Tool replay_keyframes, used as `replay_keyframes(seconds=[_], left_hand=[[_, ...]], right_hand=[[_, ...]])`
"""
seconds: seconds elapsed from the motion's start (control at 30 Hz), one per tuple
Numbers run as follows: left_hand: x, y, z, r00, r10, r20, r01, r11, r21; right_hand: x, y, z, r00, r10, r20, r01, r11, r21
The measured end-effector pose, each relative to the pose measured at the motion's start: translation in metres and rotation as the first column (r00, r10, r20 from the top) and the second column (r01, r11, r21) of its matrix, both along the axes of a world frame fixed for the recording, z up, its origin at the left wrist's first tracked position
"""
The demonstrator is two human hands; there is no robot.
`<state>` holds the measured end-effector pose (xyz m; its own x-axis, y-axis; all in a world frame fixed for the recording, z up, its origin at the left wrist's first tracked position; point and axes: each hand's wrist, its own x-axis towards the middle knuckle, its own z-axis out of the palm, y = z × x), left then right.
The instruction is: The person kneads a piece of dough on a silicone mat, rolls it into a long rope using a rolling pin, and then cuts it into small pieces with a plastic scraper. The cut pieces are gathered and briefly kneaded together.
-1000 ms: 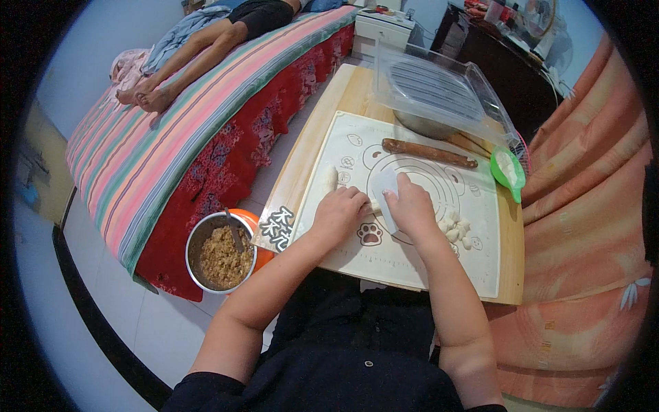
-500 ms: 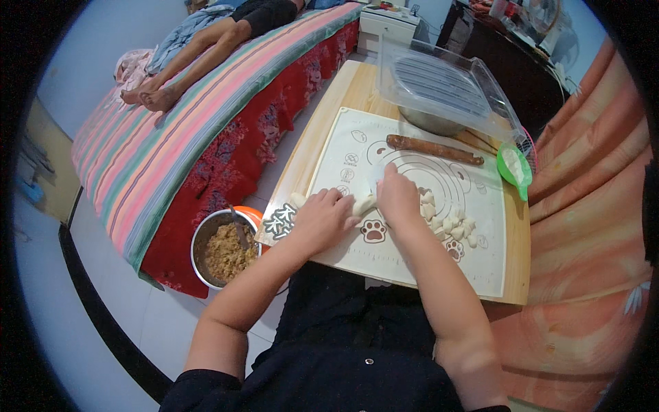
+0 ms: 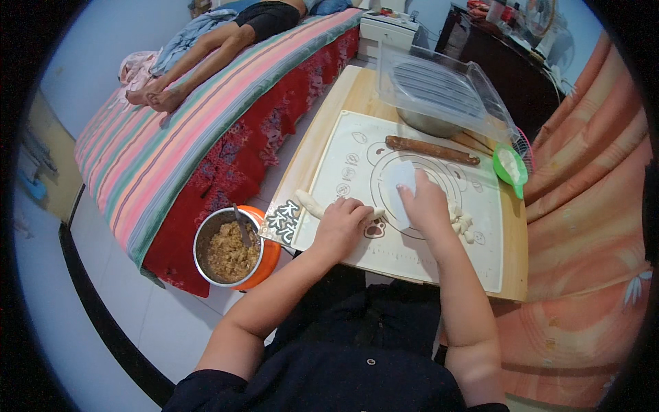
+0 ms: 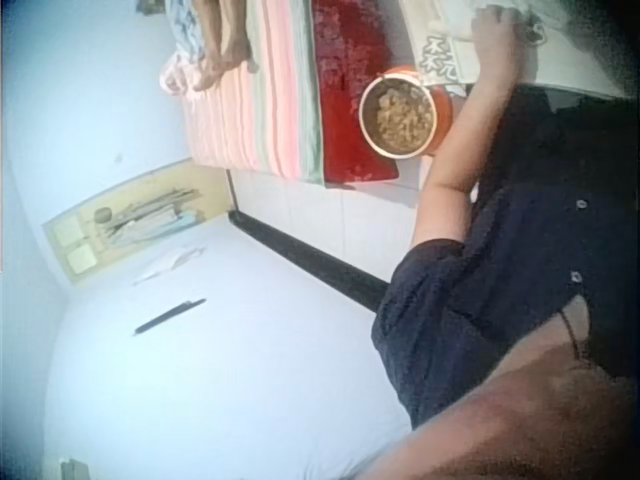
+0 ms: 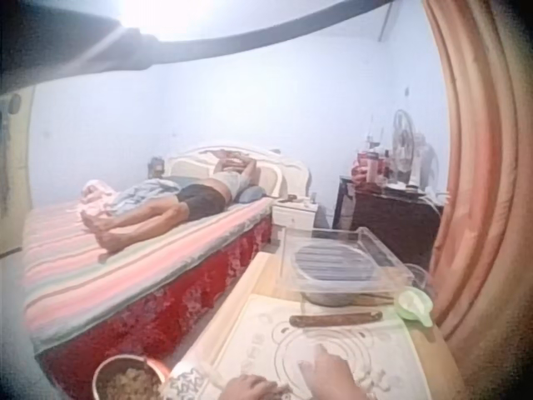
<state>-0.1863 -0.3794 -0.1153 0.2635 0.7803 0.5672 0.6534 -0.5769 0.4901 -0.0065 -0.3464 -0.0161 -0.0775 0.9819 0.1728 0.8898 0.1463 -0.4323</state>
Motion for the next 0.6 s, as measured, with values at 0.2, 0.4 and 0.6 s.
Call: replay_keyframes(seconds=[0.2,0.4,0.6], left_hand=[[0.003,0.002,0.002,0.995,-0.026,0.095,0.031,0.998,-0.054],[0.001,0.004,-0.001,0.997,-0.024,0.072,0.028,0.998,-0.063],[-0.009,0.000,0.010,0.997,0.006,-0.075,-0.009,0.999,-0.045]], right_hand=[[-0.011,-0.011,-0.013,0.997,0.078,0.022,-0.077,0.997,-0.032],[-0.023,-0.008,-0.028,0.994,0.084,0.073,-0.076,0.990,-0.117],[-0.050,0.015,-0.034,0.989,0.072,0.126,-0.062,0.994,-0.085]])
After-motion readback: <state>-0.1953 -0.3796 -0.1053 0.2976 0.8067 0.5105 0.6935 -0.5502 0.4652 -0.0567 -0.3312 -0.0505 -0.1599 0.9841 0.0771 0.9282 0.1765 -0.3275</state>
